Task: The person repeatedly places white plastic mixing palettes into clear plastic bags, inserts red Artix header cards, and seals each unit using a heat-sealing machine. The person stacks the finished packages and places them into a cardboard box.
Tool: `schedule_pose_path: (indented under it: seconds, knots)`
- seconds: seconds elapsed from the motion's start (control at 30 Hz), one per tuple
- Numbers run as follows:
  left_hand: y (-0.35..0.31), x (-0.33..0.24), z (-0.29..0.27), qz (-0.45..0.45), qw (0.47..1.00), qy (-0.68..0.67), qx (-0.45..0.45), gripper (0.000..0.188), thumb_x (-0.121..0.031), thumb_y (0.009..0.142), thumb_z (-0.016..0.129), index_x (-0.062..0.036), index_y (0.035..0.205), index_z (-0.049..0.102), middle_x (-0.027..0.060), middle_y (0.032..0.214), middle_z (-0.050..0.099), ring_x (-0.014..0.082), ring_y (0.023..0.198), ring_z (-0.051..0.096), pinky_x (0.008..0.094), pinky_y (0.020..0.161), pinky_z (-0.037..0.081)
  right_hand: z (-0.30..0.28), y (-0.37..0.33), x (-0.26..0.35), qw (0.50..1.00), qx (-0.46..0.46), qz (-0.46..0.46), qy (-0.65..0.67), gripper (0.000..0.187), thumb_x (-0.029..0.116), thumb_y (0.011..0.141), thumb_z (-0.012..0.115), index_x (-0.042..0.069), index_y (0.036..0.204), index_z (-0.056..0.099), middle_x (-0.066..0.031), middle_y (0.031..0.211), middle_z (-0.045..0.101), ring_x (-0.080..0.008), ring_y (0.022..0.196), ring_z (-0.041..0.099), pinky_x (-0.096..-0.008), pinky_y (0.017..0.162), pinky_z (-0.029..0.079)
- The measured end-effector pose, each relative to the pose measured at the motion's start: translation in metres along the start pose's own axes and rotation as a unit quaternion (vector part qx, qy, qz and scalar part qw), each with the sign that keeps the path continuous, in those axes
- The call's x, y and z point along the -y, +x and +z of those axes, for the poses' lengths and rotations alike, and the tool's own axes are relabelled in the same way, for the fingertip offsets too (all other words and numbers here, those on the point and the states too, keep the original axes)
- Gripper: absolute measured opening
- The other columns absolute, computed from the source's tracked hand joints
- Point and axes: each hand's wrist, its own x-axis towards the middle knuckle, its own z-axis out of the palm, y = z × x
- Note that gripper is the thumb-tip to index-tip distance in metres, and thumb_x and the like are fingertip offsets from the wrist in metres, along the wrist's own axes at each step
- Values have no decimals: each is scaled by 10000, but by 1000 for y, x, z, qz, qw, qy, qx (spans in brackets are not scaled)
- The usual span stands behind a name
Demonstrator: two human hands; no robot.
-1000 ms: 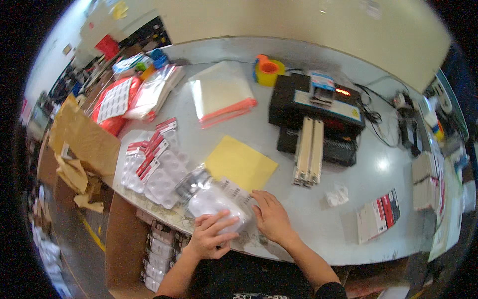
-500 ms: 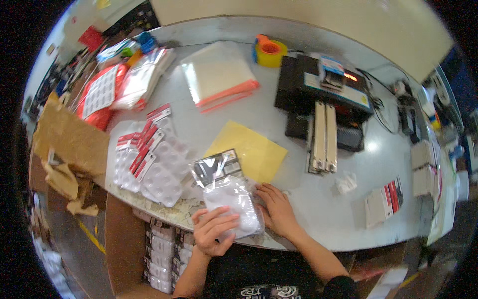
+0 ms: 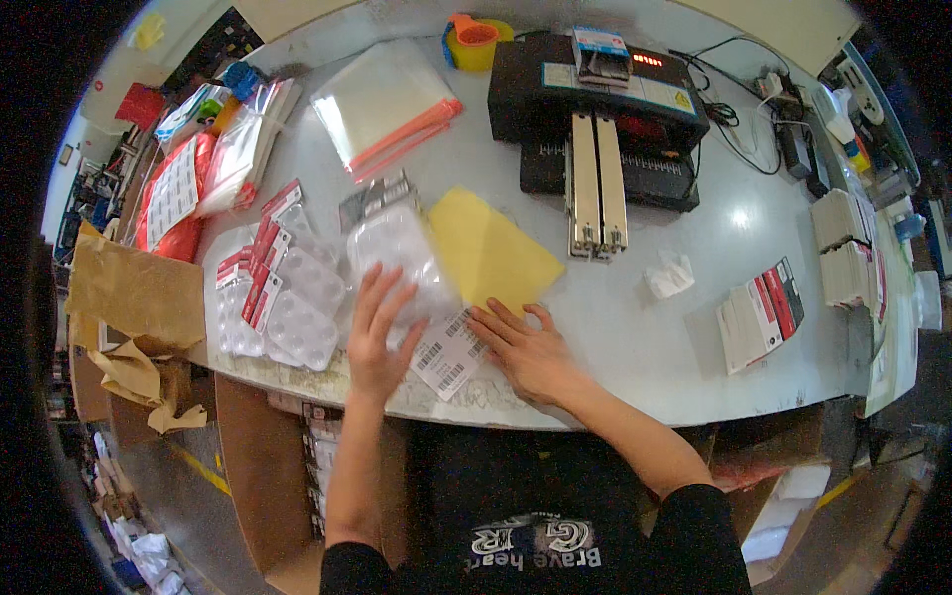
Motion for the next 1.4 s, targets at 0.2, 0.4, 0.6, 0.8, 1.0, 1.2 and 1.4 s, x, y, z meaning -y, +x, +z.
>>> schedule_pose_path:
  seconds: [0.2,0.4,0.6,0.8,1.0,1.2,1.4]
  knots:
    - [-29,-33,2,-21,1000,15,-13,489,-81,733,733,-45,1193,571,179,1335,463,381,1243,444,421,971,417,-16,-82,14,999,37,16,8,517,250,901,534,158,1391,396,7,1470,358,-142,1351,332,-463,1065,218]
    - [-119,-91,14,-135,959,125,214,620,-319,815,664,-41,1329,457,199,1430,359,392,1336,313,439,1032,292,-17,-147,0,996,72,42,34,477,258,901,544,242,1368,443,83,1414,439,-96,1318,377,-478,1070,150]
    - [-136,-128,10,-118,964,70,227,590,-289,855,631,-5,1326,417,201,1390,386,353,1263,390,451,968,313,-29,-139,-26,989,-89,112,42,219,214,844,632,170,1057,660,38,1145,645,-146,1147,549,-485,1012,200]
    - [-141,-114,13,-574,785,-222,74,412,-226,882,652,40,1120,445,152,1021,593,181,866,611,278,717,500,-16,-80,19,966,-178,90,165,198,185,783,689,117,963,641,-17,946,654,-196,917,593,-391,900,324]
    - [-128,-116,18,-612,661,-430,-64,190,-145,942,556,17,1041,543,109,954,660,143,828,650,258,696,526,-7,-44,53,954,-84,103,267,223,156,783,685,78,984,628,-81,902,631,-258,873,589,-356,822,393]
    - [-90,-73,20,-567,695,-438,62,235,-104,893,621,44,1069,573,117,1018,658,74,765,609,203,659,501,-4,-21,45,941,-111,114,299,217,102,776,687,34,979,655,-117,915,627,-290,827,611,-349,732,480]
    - [-92,-65,27,-543,702,-456,68,290,-22,868,630,44,1143,565,80,994,658,73,867,596,200,733,488,9,-5,53,911,-124,203,337,212,128,747,715,74,951,708,-110,890,632,-268,784,626,-345,685,506]
